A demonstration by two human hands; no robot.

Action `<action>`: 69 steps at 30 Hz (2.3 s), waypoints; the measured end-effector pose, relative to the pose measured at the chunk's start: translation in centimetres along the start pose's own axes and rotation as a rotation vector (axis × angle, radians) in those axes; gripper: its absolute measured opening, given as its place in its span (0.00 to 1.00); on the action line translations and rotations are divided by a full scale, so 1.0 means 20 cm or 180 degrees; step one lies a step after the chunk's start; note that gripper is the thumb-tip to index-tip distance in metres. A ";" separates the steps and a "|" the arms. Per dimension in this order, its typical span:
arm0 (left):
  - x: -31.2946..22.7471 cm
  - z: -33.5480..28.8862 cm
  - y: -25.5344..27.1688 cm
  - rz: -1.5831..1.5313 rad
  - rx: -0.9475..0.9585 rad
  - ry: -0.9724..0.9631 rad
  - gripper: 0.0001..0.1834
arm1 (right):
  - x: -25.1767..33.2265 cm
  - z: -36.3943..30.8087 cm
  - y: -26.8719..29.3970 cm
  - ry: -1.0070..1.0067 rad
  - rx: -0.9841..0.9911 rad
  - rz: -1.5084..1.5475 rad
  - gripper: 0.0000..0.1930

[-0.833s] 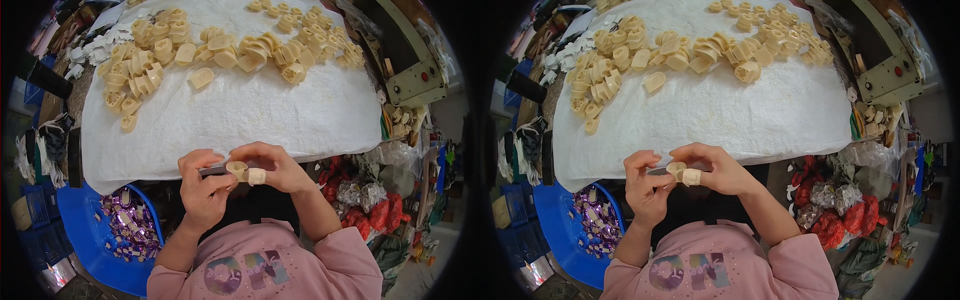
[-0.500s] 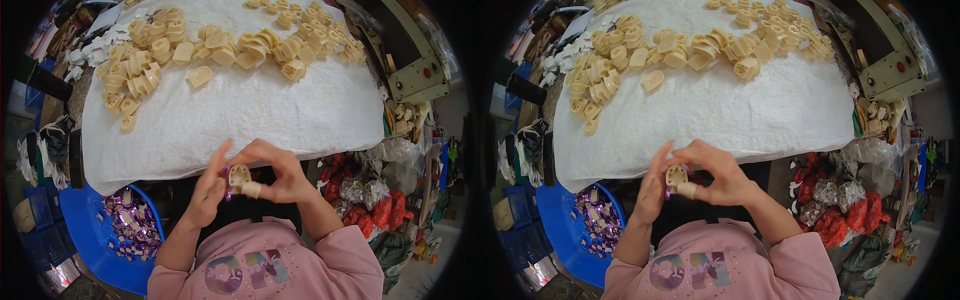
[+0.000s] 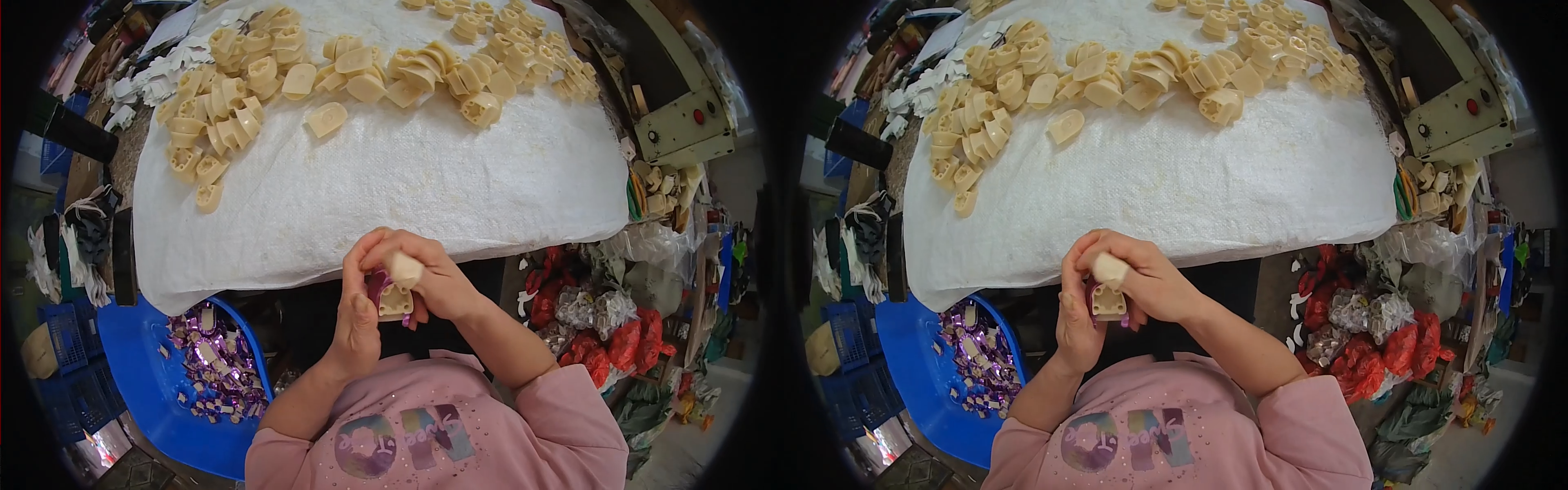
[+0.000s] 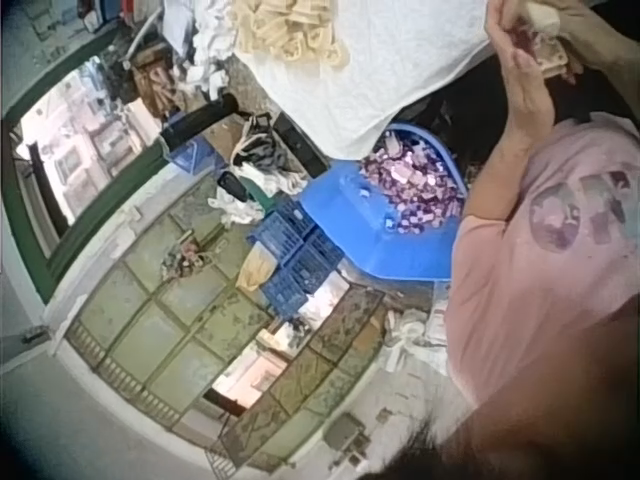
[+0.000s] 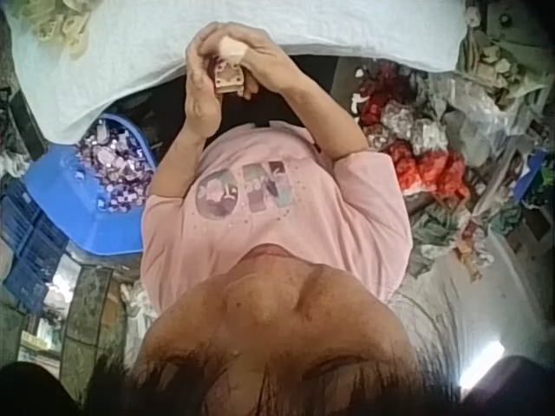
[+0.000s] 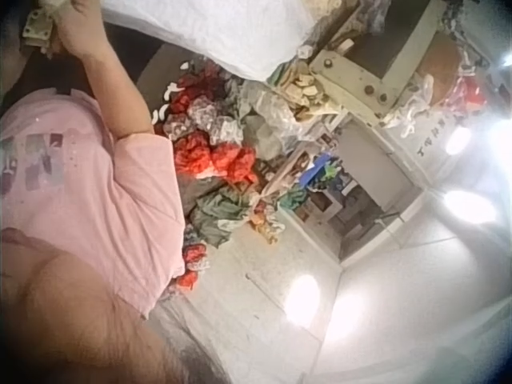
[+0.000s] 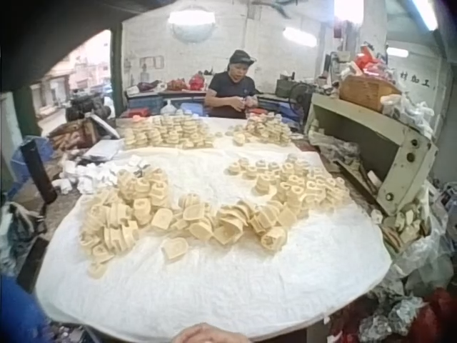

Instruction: Assembling small beige foam or plastic footwear inserts with purple foil wrappers and organizing shoe parts.

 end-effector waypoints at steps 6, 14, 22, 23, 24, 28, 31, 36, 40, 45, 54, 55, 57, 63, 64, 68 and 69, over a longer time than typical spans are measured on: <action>-0.01 -0.02 -0.01 0.0973 -0.0206 -0.0493 0.37 | -0.05 -0.01 -0.01 0.0341 0.0063 0.0006 0.08; 0.00 0.00 0.06 0.0958 -0.0988 -0.0480 0.25 | -0.09 -0.03 -0.07 0.1645 -0.0207 -0.1391 0.17; 0.01 -0.01 0.04 0.0566 -0.1151 -0.0449 0.19 | -0.08 -0.02 -0.09 0.1834 -0.0169 -0.1130 0.18; 0.03 -0.02 0.05 0.0665 -0.1067 -0.0446 0.19 | -0.06 -0.03 -0.10 0.2065 -0.0276 -0.1272 0.18; 0.03 -0.02 0.05 0.0768 -0.0987 -0.0447 0.20 | -0.06 -0.03 -0.10 0.2066 -0.0271 -0.1269 0.18; 0.03 0.01 0.05 -0.0273 -0.0597 0.0034 0.23 | -0.07 -0.02 -0.06 0.1818 -0.0580 -0.1296 0.16; 0.02 0.02 0.05 -0.0623 -0.0316 0.0342 0.31 | -0.06 -0.02 -0.03 0.1332 -0.0478 -0.1024 0.17; 0.03 -0.02 0.07 0.0413 -0.0262 0.0143 0.33 | -0.04 -0.01 -0.03 0.0300 -0.0372 0.0003 0.14; -0.03 -0.02 0.02 0.1103 0.0218 -0.0734 0.30 | -0.08 0.00 -0.04 0.0990 -0.0283 0.0221 0.07; -0.02 0.00 0.04 0.1356 -0.0049 -0.0665 0.31 | -0.09 0.01 -0.04 0.1072 -0.0503 -0.0090 0.06; -0.06 0.02 0.13 0.2727 0.0074 -0.0958 0.55 | 0.16 -0.05 -0.02 0.1616 -0.0924 -0.3092 0.18; -0.08 0.03 0.11 0.3008 0.0129 -0.1069 0.56 | 0.15 -0.03 -0.02 0.1035 -0.0738 -0.2930 0.18; -0.08 0.03 0.10 0.3047 0.0159 -0.1181 0.54 | 0.11 -0.02 -0.01 0.0567 -0.0570 -0.2519 0.17; -0.09 0.03 0.16 0.2143 -0.0223 -0.0598 0.28 | 0.06 -0.05 0.06 0.1171 -0.0604 -0.1209 0.13; -0.10 0.03 0.16 0.1878 -0.0306 -0.0453 0.24 | 0.04 -0.04 0.07 0.0801 -0.0604 -0.0809 0.13; -0.19 0.04 0.11 0.2740 -0.0180 -0.0852 0.25 | -0.01 0.02 0.14 0.0214 -0.0343 0.0063 0.12; -0.20 0.04 0.11 0.2729 -0.0172 -0.0848 0.25 | 0.01 0.03 0.15 0.0211 -0.0355 0.0061 0.12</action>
Point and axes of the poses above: each hand's wrist, its own z-axis towards the middle knuckle, its own y-axis out of the back of the hand, x = y × z, the point moved 5 cm from there along z, towards the middle knuckle, and after that the axes turned 4 degrees about z, right-handed, at the moved point
